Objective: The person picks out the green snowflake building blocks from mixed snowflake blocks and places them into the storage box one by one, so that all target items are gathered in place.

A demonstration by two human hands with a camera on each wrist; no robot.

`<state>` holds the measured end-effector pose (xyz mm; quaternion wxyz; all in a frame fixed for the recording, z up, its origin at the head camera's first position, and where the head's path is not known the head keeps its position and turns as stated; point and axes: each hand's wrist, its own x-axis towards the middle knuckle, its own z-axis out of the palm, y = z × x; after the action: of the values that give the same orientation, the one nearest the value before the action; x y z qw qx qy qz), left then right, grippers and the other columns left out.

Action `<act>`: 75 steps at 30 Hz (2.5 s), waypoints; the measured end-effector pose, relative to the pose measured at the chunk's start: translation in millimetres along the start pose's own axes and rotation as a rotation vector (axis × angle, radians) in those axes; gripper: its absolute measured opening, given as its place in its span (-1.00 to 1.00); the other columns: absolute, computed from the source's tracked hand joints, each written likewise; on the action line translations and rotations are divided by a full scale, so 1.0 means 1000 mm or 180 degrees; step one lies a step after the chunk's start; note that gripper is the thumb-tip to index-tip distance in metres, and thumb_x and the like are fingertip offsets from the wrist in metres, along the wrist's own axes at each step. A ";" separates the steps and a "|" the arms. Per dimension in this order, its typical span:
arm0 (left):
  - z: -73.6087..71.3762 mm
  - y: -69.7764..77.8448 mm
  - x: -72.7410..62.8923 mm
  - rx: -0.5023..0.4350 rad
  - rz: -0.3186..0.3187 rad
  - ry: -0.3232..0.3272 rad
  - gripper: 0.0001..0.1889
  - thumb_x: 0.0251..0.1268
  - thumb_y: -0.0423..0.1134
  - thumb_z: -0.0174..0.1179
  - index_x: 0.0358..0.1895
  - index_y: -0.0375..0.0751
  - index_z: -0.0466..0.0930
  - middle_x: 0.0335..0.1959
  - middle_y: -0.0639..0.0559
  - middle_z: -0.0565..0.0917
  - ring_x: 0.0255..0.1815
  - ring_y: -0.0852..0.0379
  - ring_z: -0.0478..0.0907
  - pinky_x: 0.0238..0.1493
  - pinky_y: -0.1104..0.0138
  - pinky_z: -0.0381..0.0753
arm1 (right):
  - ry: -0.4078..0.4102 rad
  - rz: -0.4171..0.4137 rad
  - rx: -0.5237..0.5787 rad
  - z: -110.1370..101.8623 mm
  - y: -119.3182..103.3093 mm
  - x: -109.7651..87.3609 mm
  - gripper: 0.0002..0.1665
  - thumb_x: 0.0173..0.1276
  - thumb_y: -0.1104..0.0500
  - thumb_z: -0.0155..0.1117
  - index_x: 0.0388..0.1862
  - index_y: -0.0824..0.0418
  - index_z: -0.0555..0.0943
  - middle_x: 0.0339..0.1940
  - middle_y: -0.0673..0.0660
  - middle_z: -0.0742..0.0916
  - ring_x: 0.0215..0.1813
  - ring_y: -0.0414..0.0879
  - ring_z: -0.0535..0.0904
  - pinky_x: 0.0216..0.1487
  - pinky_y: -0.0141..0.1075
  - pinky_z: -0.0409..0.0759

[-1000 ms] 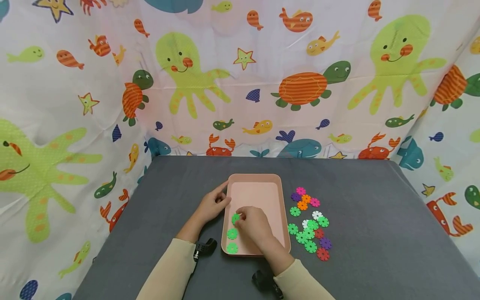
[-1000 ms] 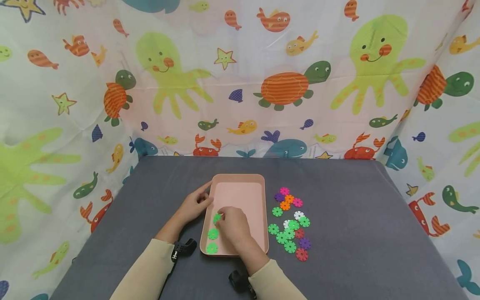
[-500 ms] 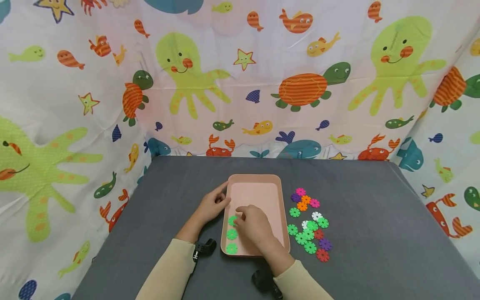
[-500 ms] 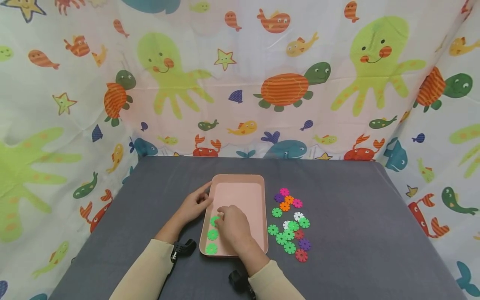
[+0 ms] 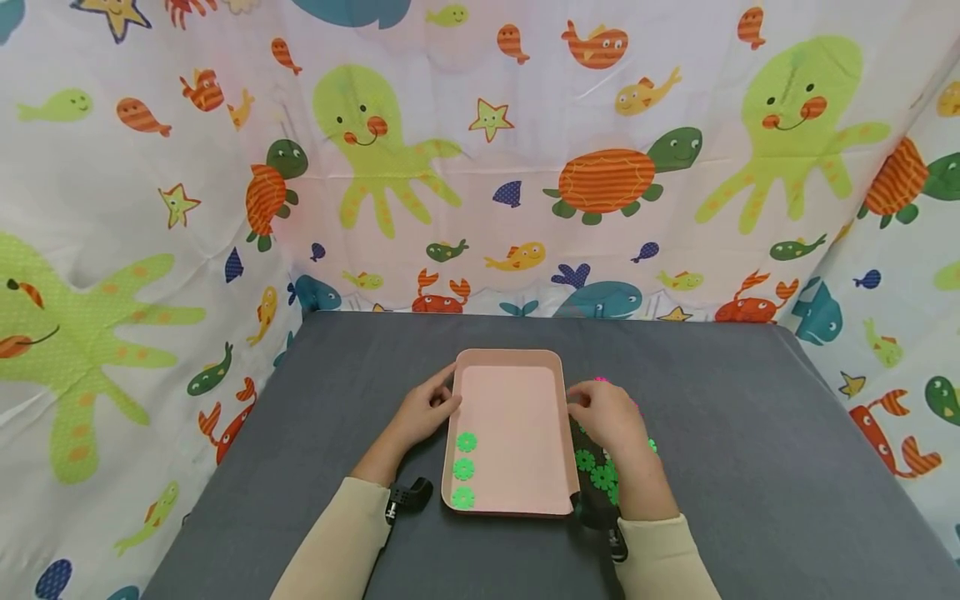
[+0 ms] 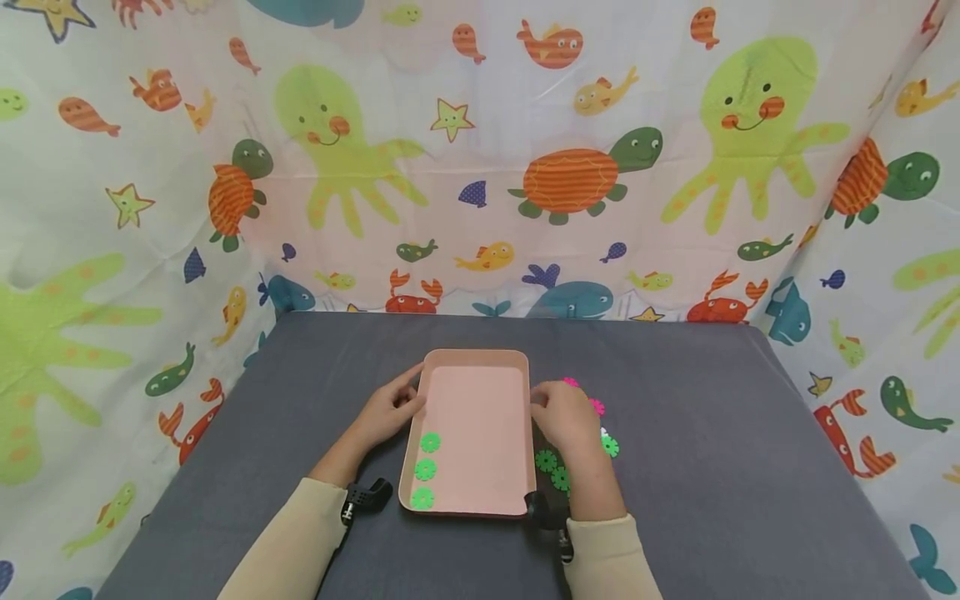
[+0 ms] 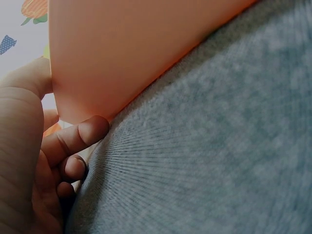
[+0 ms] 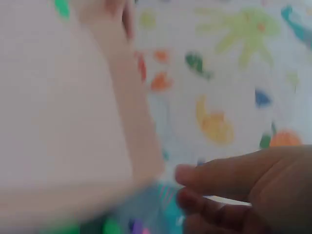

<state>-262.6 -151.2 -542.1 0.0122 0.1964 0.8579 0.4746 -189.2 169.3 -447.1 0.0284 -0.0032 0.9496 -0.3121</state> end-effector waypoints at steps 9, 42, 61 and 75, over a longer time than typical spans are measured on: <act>0.000 -0.001 0.001 0.0007 -0.0001 0.0021 -0.34 0.49 -0.18 0.26 0.58 -0.14 0.29 -0.39 0.10 0.59 -0.49 0.15 0.39 -0.30 0.28 0.39 | -0.0359 0.0322 -0.0235 0.002 0.037 0.011 -0.59 0.16 0.26 0.55 0.02 0.28 0.76 -0.05 0.28 0.75 -0.11 0.15 0.65 -0.04 0.11 0.62; 0.003 -0.002 0.000 -0.0020 -0.0003 0.0069 -0.34 0.49 -0.15 0.27 0.58 -0.10 0.31 -0.41 0.13 0.60 -0.51 0.16 0.41 -0.34 0.28 0.40 | -0.0992 -0.0503 0.1409 0.021 -0.075 0.043 -0.62 0.37 0.37 0.41 0.15 0.39 0.69 -0.22 0.19 0.76 -0.17 0.14 0.77 -0.13 -0.19 0.72; 0.000 -0.003 0.001 0.0036 0.0042 0.0061 -0.35 0.48 -0.17 0.28 0.57 -0.10 0.32 -0.42 0.12 0.61 -0.51 0.20 0.40 -0.34 0.31 0.40 | -0.0767 -0.0916 -0.0684 0.102 -0.091 0.060 -0.69 0.22 0.12 0.61 -0.08 0.18 0.80 -0.14 0.05 0.79 -0.14 -0.06 0.64 0.05 -0.17 0.60; 0.002 -0.002 0.002 -0.0004 0.0025 0.0062 -0.34 0.48 -0.16 0.27 0.58 -0.07 0.31 -0.41 0.13 0.61 -0.50 0.16 0.41 -0.33 0.28 0.41 | -0.0608 -0.0386 0.0752 0.015 -0.051 0.009 -0.55 0.40 0.11 0.45 0.21 0.26 0.68 -0.37 0.10 0.69 -0.33 0.12 0.66 -0.35 -0.22 0.59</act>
<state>-264.4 -150.1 -544.2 0.0020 0.1951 0.8570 0.4770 -198.1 119.1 -428.9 0.0998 -0.0868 0.8973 -0.4211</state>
